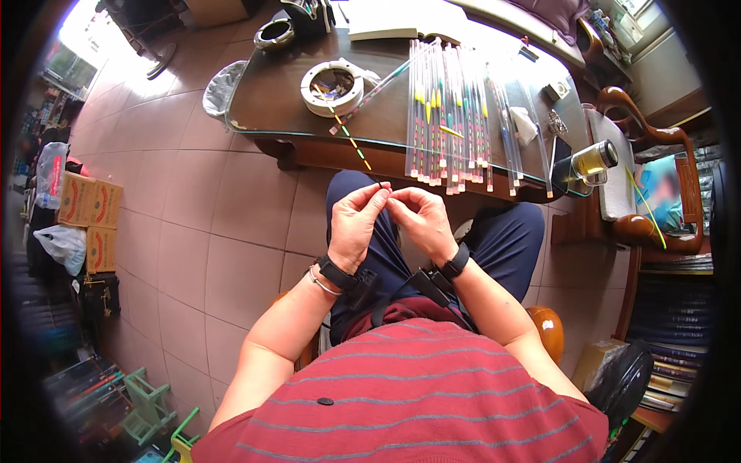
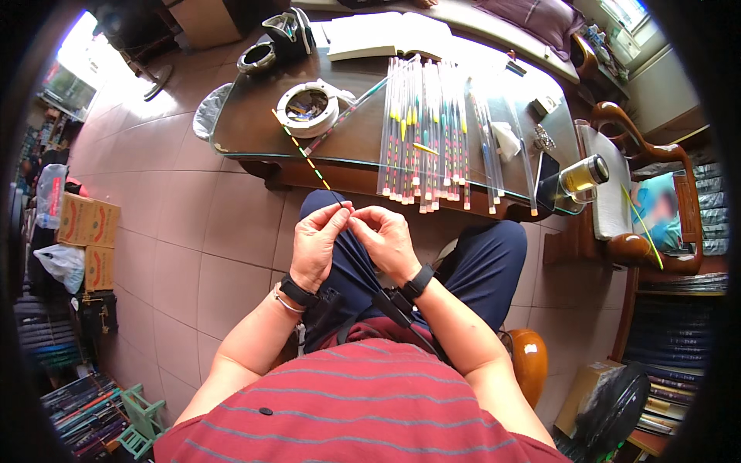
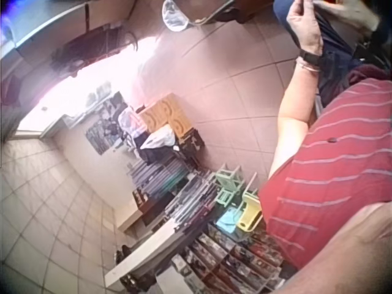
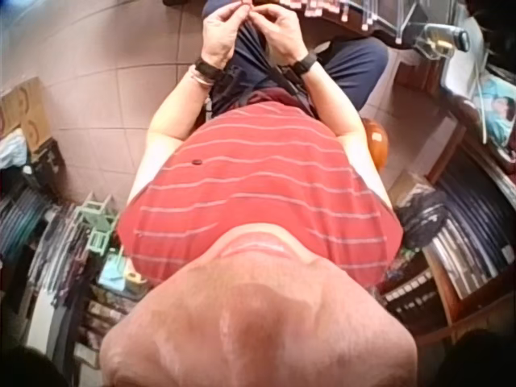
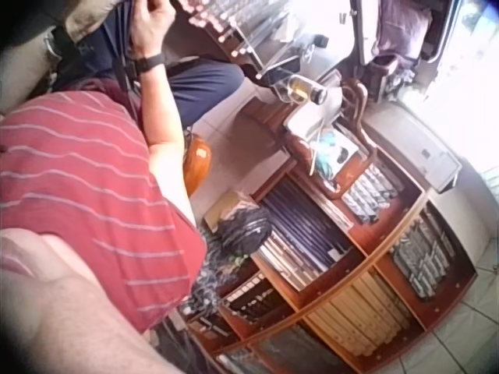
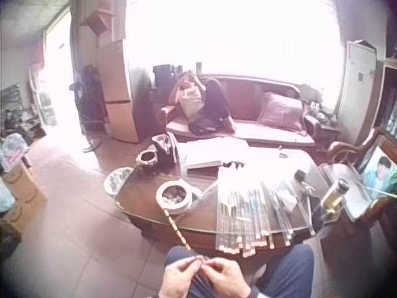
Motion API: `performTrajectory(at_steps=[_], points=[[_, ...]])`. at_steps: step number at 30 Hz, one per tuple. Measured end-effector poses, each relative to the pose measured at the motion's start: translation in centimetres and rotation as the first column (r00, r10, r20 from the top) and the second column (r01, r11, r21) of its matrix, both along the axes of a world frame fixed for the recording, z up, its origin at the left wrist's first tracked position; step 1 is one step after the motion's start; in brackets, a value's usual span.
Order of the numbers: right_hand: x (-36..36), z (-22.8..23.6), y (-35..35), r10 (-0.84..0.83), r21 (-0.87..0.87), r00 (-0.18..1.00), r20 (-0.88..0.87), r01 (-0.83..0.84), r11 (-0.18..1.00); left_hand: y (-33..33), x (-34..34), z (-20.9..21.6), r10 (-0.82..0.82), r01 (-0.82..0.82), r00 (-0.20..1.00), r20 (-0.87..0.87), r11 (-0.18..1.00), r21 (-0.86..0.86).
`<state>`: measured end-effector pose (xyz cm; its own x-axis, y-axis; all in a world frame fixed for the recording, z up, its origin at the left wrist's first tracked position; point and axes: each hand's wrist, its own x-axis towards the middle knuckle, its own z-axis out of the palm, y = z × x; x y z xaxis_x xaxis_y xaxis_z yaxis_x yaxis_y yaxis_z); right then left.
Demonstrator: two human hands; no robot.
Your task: Inspecting and assembling fishing floats by inserting them into protective tubes and organizing them on a table.
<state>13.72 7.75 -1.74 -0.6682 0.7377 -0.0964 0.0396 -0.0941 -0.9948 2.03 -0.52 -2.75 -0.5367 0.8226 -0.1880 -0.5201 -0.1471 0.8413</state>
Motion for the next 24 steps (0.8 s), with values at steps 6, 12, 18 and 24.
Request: performTrajectory(at_steps=[6,12,18,24], points=[[-0.4,0.0,-0.5,-0.029,0.055,0.999,-0.019,0.030,0.998,-0.2,0.1,0.4,0.028,-0.024,0.993,-0.115,0.999,0.037],[-0.9,0.5,-0.6,-0.068,0.334,0.997,0.030,0.054,0.941,-0.2,-0.3,0.3,0.044,-0.041,0.993,-0.108,0.999,0.027],[-0.6,2.5,-0.3,-0.065,0.412,0.998,0.015,0.053,0.910,-0.1,-0.4,1.6,0.027,-0.023,0.995,-0.097,0.999,0.040],[-1.8,5.3,0.8,-0.040,0.513,0.996,-0.082,0.076,0.855,0.7,-0.7,5.9,0.085,-0.061,0.984,-0.158,0.987,0.152]])
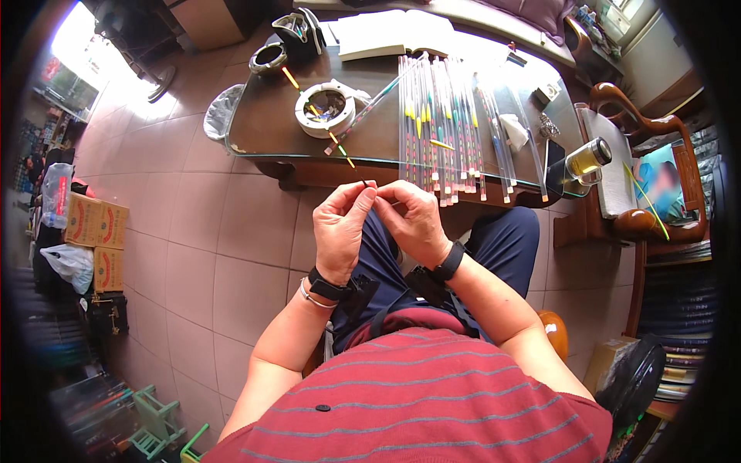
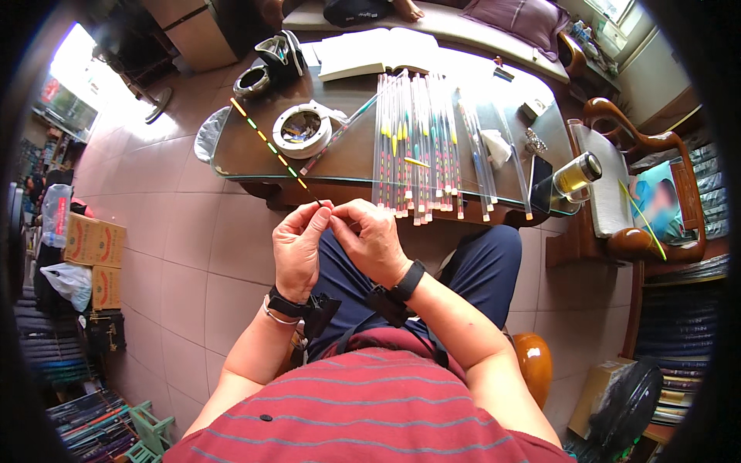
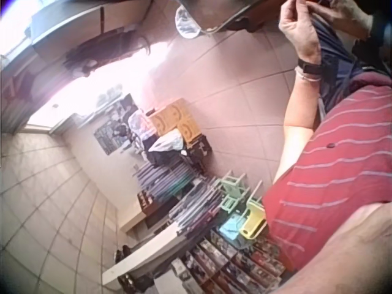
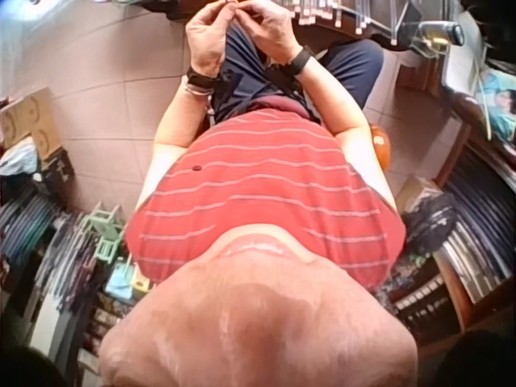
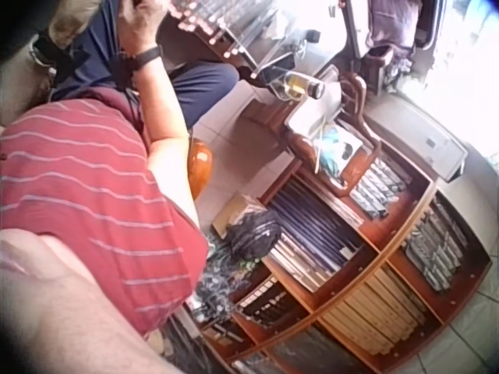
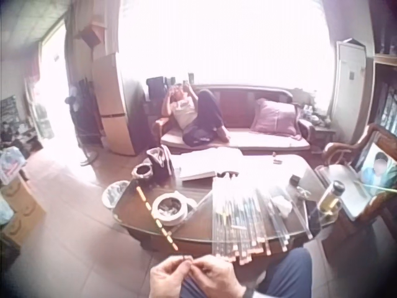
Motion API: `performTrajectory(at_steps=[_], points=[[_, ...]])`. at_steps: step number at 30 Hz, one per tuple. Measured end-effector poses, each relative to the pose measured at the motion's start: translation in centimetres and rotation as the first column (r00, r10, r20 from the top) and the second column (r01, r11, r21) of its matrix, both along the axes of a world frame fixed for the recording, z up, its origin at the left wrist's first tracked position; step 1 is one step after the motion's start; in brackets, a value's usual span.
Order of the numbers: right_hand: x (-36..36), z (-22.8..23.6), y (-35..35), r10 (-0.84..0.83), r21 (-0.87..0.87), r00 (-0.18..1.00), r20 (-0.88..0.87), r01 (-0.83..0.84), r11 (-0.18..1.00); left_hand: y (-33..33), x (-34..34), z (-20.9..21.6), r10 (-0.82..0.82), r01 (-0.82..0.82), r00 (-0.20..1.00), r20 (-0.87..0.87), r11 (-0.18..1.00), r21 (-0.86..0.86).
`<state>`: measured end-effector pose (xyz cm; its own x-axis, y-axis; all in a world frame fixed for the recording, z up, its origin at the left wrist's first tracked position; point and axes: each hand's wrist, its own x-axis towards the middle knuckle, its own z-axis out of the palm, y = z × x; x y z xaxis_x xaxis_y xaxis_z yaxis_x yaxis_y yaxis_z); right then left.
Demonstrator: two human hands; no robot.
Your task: Inspecting and assembling fishing floats by inserting them into protective tubes and organizing them on a table.
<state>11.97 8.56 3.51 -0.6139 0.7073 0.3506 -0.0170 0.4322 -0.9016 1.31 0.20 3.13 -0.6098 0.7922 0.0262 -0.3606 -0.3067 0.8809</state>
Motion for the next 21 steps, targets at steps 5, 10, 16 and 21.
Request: performTrajectory(at_steps=[5,10,16,21], points=[[0.3,-0.5,-0.2,-0.023,-0.071,0.999,-0.037,0.020,0.997,0.2,0.1,0.4,-0.004,0.003,0.998,-0.060,1.000,-0.021],[1.2,-0.8,0.0,-0.050,-0.095,0.999,-0.013,0.048,0.994,0.8,0.3,-0.4,-0.071,0.066,0.995,-0.076,0.995,-0.071],[2.3,-2.1,0.5,-0.085,-0.131,0.996,-0.012,0.082,0.988,1.8,1.1,-1.8,-0.099,0.114,0.986,0.136,0.988,-0.107],[3.5,-3.4,1.1,-0.182,0.070,0.978,0.099,0.176,0.982,3.3,1.4,-4.8,-0.122,0.181,0.956,0.268,0.961,-0.210]])
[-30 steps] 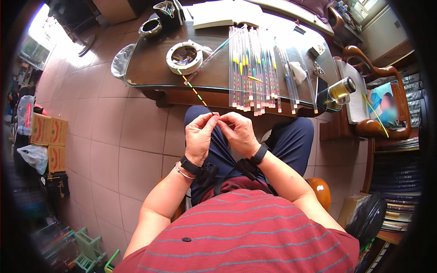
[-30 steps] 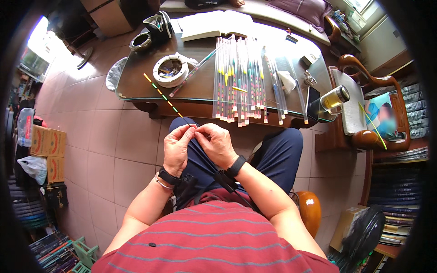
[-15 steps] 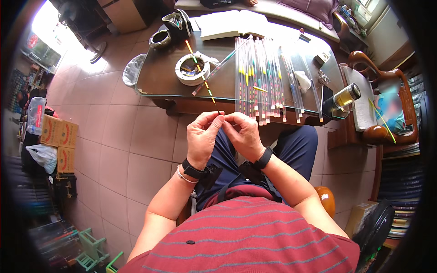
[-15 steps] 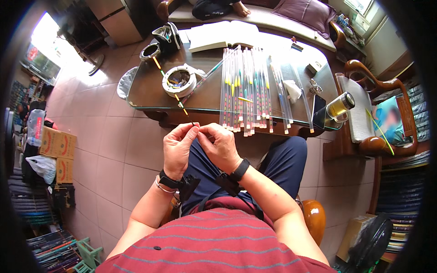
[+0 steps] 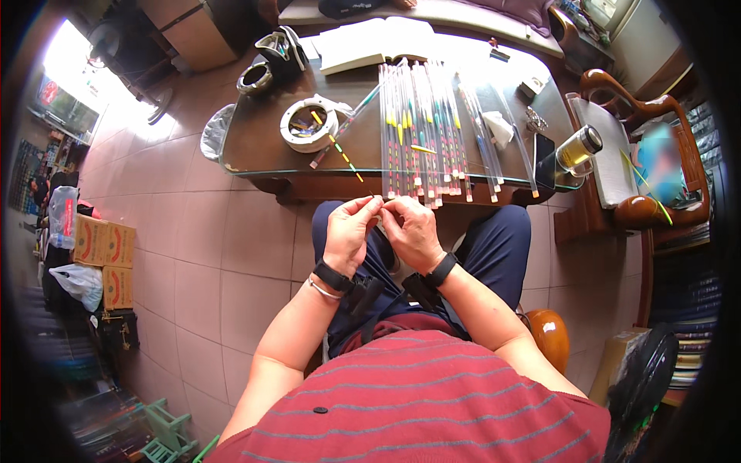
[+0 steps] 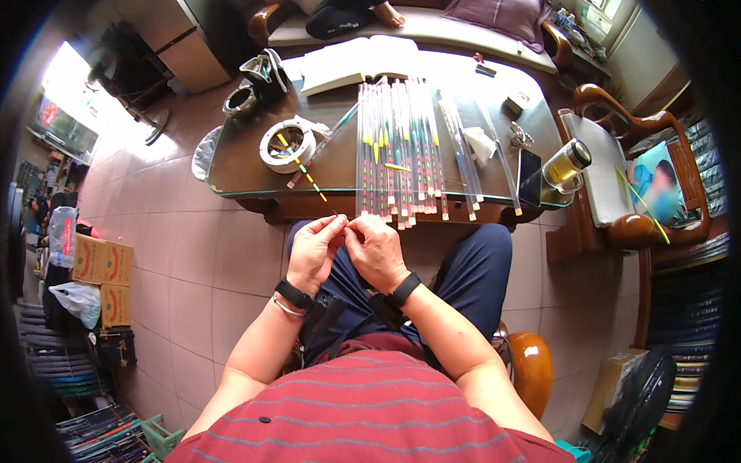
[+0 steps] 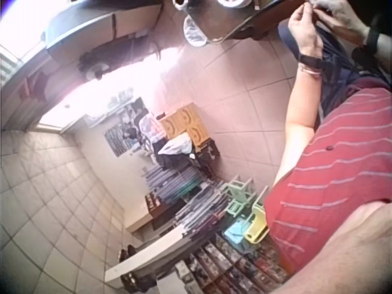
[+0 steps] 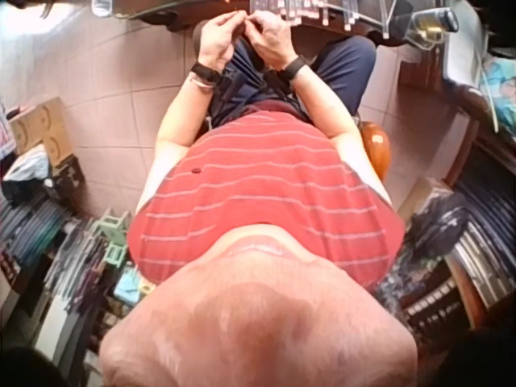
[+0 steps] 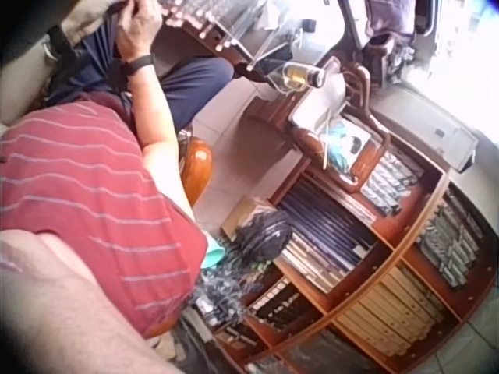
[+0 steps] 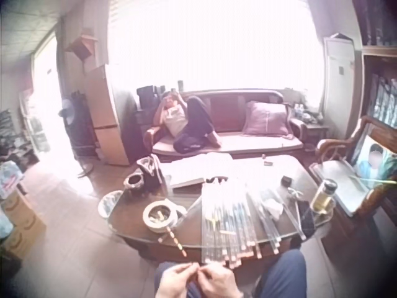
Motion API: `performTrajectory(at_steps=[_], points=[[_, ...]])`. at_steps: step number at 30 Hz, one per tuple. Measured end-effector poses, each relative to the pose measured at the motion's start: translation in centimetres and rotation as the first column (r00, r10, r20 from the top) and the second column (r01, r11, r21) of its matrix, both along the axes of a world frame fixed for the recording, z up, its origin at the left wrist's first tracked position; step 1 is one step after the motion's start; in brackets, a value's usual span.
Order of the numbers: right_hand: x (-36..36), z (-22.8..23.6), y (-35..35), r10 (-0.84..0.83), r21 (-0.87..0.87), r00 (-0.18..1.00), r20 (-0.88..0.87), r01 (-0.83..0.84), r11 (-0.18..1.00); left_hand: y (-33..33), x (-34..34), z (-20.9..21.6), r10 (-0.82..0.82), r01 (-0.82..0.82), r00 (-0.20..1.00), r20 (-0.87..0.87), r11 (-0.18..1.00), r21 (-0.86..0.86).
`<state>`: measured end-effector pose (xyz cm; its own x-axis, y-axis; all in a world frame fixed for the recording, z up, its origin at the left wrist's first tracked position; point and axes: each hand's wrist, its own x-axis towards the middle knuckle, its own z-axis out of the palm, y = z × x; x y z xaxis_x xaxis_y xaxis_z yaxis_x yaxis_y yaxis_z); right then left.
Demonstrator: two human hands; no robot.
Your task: Inspecting and assembling fishing floats by inserting them into protective tubes and organizing them on a table.
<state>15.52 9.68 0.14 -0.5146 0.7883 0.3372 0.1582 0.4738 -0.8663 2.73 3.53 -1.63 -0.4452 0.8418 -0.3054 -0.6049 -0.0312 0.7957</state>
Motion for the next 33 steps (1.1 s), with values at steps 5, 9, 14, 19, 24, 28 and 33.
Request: performTrajectory(at_steps=[5,9,14,19,24,28,33], points=[[1.6,-1.3,1.1,0.026,-0.280,1.000,0.002,-0.025,0.960,1.3,0.8,-1.1,-0.108,0.112,0.992,0.065,0.991,-0.069],[2.0,-2.8,1.6,0.112,-0.580,0.992,-0.056,-0.124,0.805,1.7,1.5,-1.2,-0.176,0.185,0.977,0.117,0.980,-0.076],[2.5,-3.4,1.6,0.082,-0.216,0.997,-0.013,-0.083,0.973,2.0,1.7,-2.7,-0.141,0.151,0.984,0.112,0.985,-0.084],[2.3,-1.1,2.3,0.031,0.133,0.983,0.178,-0.056,0.990,2.1,2.3,-2.6,-0.053,0.055,0.981,0.185,0.998,-0.004],[2.3,-0.8,3.7,0.189,-0.647,0.959,-0.209,-0.281,0.709,2.8,1.9,-1.3,-0.040,0.022,0.962,0.270,0.997,0.069],[2.5,-0.6,4.5,0.207,-0.738,0.941,-0.266,-0.337,0.585,2.9,0.6,-0.6,-0.206,0.183,0.954,0.219,0.976,0.119],[2.5,-1.3,4.5,0.327,-0.778,0.899,-0.292,-0.422,0.466,2.4,0.7,-0.2,-0.181,0.180,0.965,0.189,0.983,0.021]])
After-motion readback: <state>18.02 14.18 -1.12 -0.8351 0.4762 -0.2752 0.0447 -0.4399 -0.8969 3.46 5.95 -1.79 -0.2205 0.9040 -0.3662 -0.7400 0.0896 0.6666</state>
